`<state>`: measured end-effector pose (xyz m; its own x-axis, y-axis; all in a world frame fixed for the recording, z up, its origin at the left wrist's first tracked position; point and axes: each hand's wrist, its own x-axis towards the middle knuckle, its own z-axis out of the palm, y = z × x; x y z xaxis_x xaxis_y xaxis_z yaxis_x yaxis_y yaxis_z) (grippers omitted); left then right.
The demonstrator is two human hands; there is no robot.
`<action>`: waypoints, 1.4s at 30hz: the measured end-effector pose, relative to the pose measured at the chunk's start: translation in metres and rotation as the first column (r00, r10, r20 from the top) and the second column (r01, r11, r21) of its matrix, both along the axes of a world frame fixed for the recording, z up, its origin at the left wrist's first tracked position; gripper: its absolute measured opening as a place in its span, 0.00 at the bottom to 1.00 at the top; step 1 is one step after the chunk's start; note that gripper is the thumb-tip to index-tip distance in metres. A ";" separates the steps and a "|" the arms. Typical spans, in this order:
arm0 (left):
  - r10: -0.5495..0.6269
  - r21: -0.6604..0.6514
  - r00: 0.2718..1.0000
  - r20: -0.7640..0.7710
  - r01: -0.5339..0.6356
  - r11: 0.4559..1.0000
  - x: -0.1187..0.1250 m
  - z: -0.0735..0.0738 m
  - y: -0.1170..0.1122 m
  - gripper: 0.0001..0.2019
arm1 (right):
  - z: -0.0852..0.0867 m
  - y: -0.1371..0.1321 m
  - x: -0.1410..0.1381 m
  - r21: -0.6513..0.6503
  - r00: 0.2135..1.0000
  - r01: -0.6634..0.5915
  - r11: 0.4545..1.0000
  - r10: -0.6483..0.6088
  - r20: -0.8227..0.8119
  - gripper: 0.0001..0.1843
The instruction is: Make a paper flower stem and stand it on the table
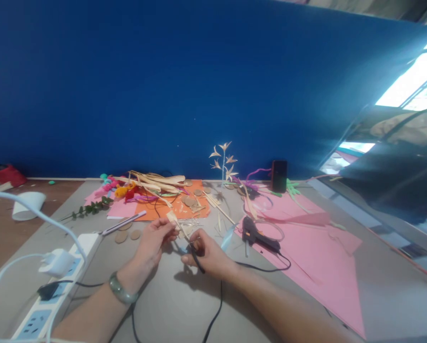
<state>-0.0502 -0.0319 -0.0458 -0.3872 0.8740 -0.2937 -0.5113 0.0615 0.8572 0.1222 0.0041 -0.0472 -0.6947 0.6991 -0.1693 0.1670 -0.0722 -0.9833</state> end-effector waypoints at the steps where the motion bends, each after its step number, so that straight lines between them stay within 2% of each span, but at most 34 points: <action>1: 0.003 0.004 1.000 0.006 -0.003 1.000 0.000 0.000 0.000 0.09 | 0.000 0.000 0.000 0.002 1.000 0.000 1.000 0.000 -0.002 0.30; 14: -0.064 0.013 0.998 0.026 0.063 0.998 0.004 0.008 -0.003 0.06 | -0.001 0.000 -0.001 -0.017 1.000 0.001 1.000 -0.001 -0.004 0.31; 24: -0.058 0.019 0.998 -0.004 0.058 0.998 0.004 -0.002 -0.004 0.13 | 0.001 0.000 -0.002 -0.052 1.000 0.012 0.999 -0.013 -0.020 0.32; 42: -0.053 0.019 0.999 -0.002 0.053 0.998 0.006 0.003 -0.005 0.13 | -0.008 0.003 -0.001 -0.053 0.997 0.061 0.997 -0.063 -0.048 0.32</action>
<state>-0.0440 -0.0369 -0.0427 -0.3407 0.8987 -0.2760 -0.5066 0.0718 0.8592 0.1210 0.0072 -0.0550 -0.6589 0.7322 -0.1724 0.1116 -0.1315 -0.9850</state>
